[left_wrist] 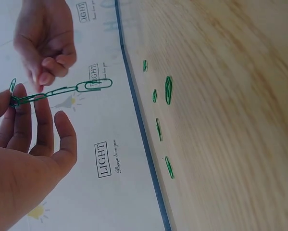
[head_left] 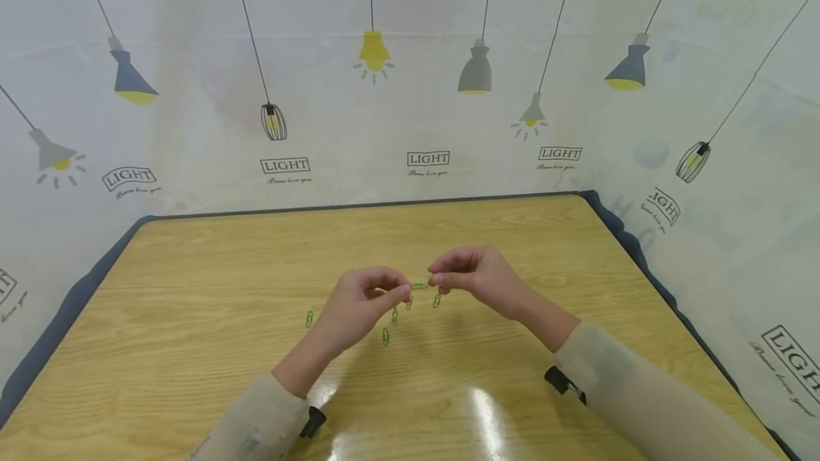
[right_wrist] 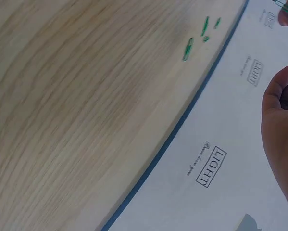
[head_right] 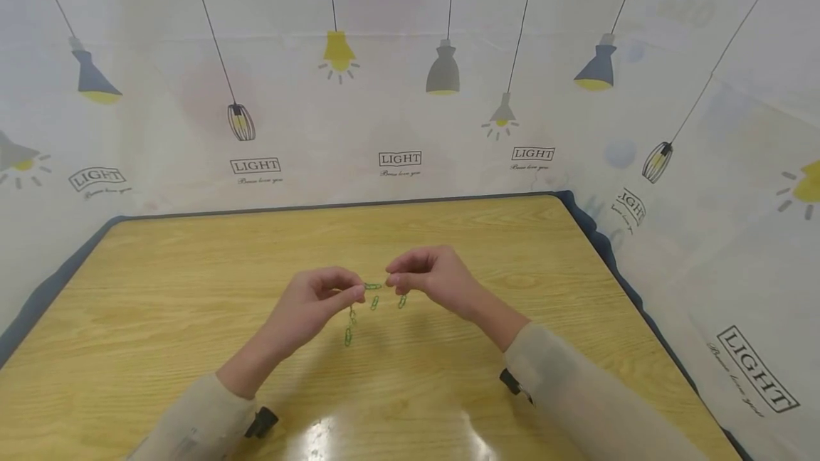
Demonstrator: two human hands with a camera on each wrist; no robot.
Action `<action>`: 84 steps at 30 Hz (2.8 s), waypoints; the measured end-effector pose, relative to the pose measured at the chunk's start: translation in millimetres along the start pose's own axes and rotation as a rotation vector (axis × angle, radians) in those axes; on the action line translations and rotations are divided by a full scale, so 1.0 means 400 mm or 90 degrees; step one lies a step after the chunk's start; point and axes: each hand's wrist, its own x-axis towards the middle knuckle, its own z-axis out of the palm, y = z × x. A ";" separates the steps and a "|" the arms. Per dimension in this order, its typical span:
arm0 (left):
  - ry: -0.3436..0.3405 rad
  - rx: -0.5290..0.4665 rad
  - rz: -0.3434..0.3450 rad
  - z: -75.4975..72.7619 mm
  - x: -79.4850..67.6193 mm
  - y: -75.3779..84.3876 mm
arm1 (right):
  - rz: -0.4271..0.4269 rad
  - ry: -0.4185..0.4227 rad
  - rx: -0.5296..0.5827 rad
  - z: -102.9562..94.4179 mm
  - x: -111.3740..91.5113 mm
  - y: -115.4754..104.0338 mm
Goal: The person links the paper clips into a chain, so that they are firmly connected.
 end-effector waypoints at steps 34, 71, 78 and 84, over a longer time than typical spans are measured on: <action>0.009 -0.044 0.004 -0.010 -0.018 -0.001 | 0.072 -0.118 -0.193 -0.034 0.107 0.184; 0.000 -0.060 0.002 0.010 -0.012 0.007 | 0.035 -0.098 -0.230 -0.028 0.095 0.188; -0.008 -0.059 0.007 0.020 -0.012 0.011 | 0.046 -0.097 -0.224 -0.026 0.091 0.185; -0.009 -0.069 0.013 0.022 -0.010 0.012 | 0.076 -0.096 -0.214 -0.027 0.086 0.177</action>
